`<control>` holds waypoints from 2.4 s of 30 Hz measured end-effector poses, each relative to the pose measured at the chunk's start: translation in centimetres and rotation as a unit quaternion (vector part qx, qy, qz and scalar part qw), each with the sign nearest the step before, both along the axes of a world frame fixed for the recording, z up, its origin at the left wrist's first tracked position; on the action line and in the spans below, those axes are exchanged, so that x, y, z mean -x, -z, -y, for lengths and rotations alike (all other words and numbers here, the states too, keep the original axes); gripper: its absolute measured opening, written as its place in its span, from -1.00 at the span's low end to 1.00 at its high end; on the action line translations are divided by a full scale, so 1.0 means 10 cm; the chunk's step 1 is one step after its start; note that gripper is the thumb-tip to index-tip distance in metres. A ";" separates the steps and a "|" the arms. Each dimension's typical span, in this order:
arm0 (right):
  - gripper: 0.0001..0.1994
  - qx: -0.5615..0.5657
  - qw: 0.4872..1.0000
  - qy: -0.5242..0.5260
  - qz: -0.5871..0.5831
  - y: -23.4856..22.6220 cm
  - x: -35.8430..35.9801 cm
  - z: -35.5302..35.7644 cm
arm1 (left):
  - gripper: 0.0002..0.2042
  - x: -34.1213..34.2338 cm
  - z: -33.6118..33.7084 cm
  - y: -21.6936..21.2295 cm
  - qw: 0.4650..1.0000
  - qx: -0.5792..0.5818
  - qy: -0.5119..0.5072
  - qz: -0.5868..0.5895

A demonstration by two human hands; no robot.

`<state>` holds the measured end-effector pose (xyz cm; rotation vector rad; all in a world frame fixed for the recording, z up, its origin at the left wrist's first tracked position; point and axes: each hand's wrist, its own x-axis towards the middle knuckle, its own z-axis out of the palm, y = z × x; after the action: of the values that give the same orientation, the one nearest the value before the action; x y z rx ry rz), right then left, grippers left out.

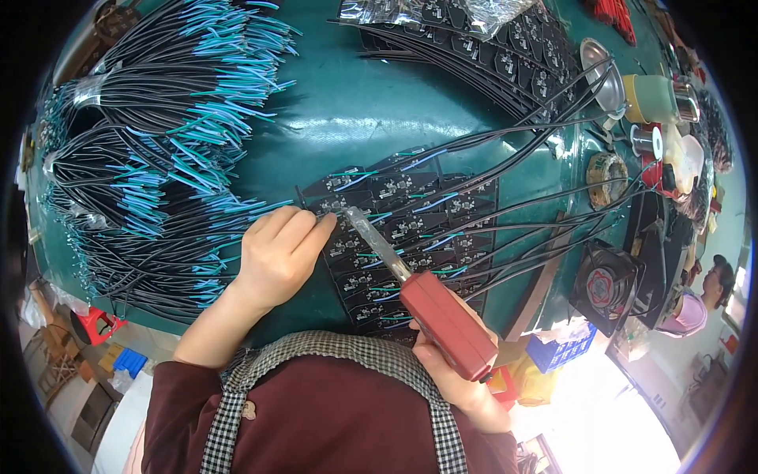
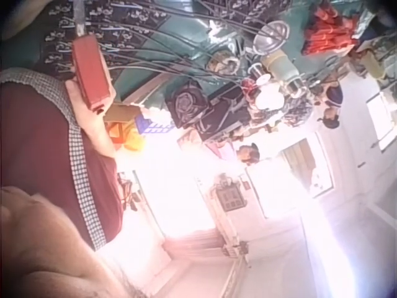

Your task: The person solders multiple black wires onto circuit board components, arranging them on the board as they work. This is done using a soldering iron.

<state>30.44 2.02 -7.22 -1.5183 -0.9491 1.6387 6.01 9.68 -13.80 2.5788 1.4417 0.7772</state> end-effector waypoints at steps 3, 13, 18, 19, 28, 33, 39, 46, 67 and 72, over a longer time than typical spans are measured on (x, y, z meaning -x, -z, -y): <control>-0.37 -0.002 1.000 -0.005 0.023 0.02 0.02 0.03 | -0.82 0.00 0.00 0.00 1.000 0.001 -0.002 0.007; -0.40 -0.019 1.000 -0.006 0.002 -0.07 0.12 -0.06 | -0.74 0.00 0.03 -0.02 0.999 0.039 -0.013 0.014; -0.39 -0.051 0.998 0.024 -0.012 -0.08 0.07 -0.05 | -0.73 -0.01 0.03 -0.03 0.999 0.035 -0.007 0.009; -0.34 -0.047 0.999 0.012 0.024 -0.08 0.06 -0.07 | -0.73 0.00 0.03 -0.03 0.999 0.035 -0.008 0.007; -0.39 -0.046 0.997 0.008 -0.056 0.06 0.03 -0.09 | -0.87 -0.01 -0.07 -0.09 0.989 0.093 -0.027 0.113; -0.38 -0.035 0.999 0.013 -0.036 0.09 0.05 -0.11 | -0.94 -0.05 -0.07 -0.08 0.909 0.276 -0.156 0.271; -0.47 -0.028 0.998 0.005 -0.053 0.10 0.06 -0.11 | -0.92 -0.06 -0.12 -0.05 0.912 0.268 -0.159 0.268; -0.45 -0.039 0.999 0.007 0.004 0.13 0.11 -0.12 | -0.91 -0.07 -0.12 -0.02 0.918 0.258 -0.155 0.260; -0.43 -0.053 0.997 0.028 -0.049 0.11 0.10 -0.12 | -0.92 -0.06 -0.10 -0.05 0.926 0.250 -0.168 0.227; -0.43 -0.089 0.993 0.069 -0.019 0.05 0.10 -0.10 | -0.74 -0.16 0.04 -0.15 0.984 0.148 -0.090 -0.044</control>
<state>29.39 3.04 -7.69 -1.3953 -0.9240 1.4405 7.64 9.31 -12.30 2.3107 1.6882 0.4276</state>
